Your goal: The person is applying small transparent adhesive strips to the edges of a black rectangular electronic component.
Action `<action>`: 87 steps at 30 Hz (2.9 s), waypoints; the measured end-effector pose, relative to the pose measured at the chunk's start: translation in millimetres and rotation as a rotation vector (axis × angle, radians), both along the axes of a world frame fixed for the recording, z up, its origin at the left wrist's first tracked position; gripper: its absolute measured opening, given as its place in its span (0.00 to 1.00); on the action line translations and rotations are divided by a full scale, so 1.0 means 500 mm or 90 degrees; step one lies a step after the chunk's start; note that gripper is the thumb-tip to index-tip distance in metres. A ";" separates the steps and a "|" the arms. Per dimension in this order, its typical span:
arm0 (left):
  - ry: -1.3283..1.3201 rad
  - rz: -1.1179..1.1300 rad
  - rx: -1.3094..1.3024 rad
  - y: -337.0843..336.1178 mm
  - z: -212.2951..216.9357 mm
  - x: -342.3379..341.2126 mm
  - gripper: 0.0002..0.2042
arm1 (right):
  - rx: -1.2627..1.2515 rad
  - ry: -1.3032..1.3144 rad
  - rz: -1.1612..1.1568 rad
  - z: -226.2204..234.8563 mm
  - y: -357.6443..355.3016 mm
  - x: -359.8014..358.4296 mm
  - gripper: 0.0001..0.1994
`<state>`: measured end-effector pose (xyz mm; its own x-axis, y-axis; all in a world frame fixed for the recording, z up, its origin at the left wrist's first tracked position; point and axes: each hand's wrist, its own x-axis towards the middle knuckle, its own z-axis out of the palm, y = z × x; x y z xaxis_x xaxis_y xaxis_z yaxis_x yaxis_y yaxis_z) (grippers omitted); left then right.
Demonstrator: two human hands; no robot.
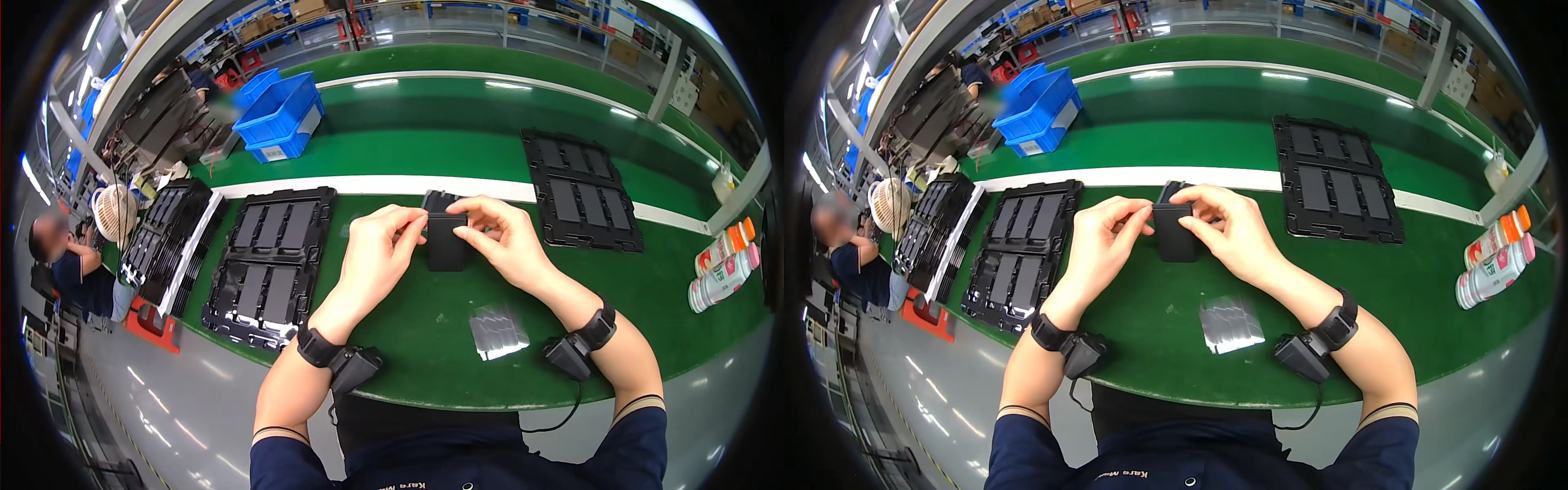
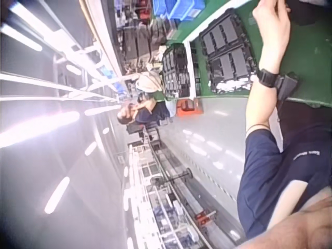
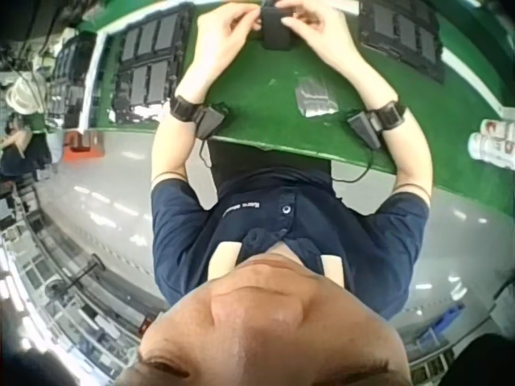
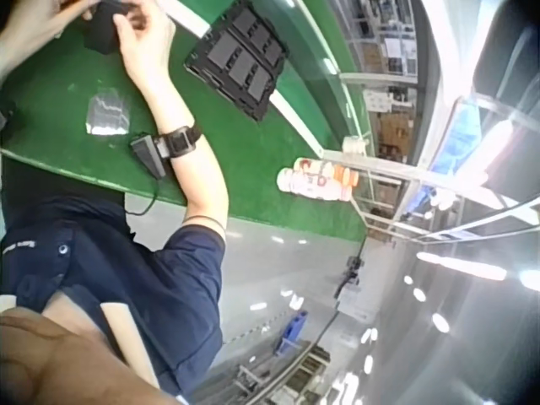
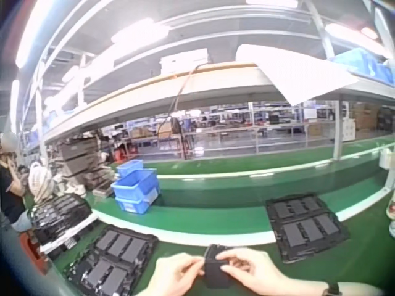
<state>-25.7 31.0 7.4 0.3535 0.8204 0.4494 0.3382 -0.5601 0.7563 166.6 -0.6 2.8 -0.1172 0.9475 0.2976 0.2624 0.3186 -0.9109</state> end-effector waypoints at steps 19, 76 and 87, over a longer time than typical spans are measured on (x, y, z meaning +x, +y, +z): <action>-0.088 -0.055 -0.064 -0.018 -0.035 0.030 0.17 | 0.145 -0.134 -0.036 0.036 0.001 0.012 0.06; -0.093 -0.077 -0.097 -0.014 -0.034 0.029 0.18 | 0.028 0.113 0.035 -0.020 0.017 0.014 0.07; -0.092 -0.071 -0.093 -0.018 -0.028 0.028 0.17 | 0.053 -0.018 0.023 0.018 0.003 0.011 0.07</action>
